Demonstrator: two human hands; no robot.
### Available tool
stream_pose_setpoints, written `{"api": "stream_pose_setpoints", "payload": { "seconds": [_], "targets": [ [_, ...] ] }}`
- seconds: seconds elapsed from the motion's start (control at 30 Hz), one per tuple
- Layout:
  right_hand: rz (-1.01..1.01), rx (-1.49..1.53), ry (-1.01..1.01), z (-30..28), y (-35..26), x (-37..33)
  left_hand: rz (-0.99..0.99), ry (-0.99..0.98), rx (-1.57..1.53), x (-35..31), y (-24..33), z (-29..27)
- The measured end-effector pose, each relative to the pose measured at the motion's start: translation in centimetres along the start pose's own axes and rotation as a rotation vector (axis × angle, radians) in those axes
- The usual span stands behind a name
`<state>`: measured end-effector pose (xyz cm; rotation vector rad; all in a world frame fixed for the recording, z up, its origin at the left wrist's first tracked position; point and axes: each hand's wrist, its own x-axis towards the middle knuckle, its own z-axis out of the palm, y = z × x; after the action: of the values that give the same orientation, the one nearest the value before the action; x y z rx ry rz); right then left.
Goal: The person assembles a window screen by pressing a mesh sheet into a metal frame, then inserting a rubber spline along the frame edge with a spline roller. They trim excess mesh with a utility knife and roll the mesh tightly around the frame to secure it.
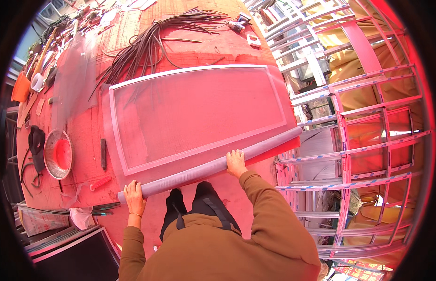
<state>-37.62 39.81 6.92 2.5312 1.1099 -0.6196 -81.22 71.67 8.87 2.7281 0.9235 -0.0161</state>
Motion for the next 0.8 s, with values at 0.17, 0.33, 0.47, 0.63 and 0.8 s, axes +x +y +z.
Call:
{"api": "stream_pose_setpoints", "payload": {
  "seconds": [0.17, 0.33, 0.47, 0.63, 0.8],
  "targets": [
    [-0.055, 0.017, -0.020, -0.6, -2.0, 0.8, 0.001, -0.023, -0.019, 0.6, -0.7, -0.2],
    [-0.078, -0.006, -0.047, -0.7, -3.2, 1.8, -0.034, -0.103, -0.046, 1.7, -0.6, -0.4],
    [-0.147, 0.064, -0.031, -1.2, -1.6, 1.8, -0.024, -0.155, -0.059, 2.0, -0.6, -1.0],
    [-0.252, 0.109, 0.008, -2.1, 0.8, 1.6, -0.048, -0.175, -0.027, 2.2, -0.4, -1.0],
    [-0.290, 0.267, 0.004, -2.5, 1.7, 2.0, -0.072, -0.188, 0.030, 2.9, -0.4, -0.6]
  ]
}}
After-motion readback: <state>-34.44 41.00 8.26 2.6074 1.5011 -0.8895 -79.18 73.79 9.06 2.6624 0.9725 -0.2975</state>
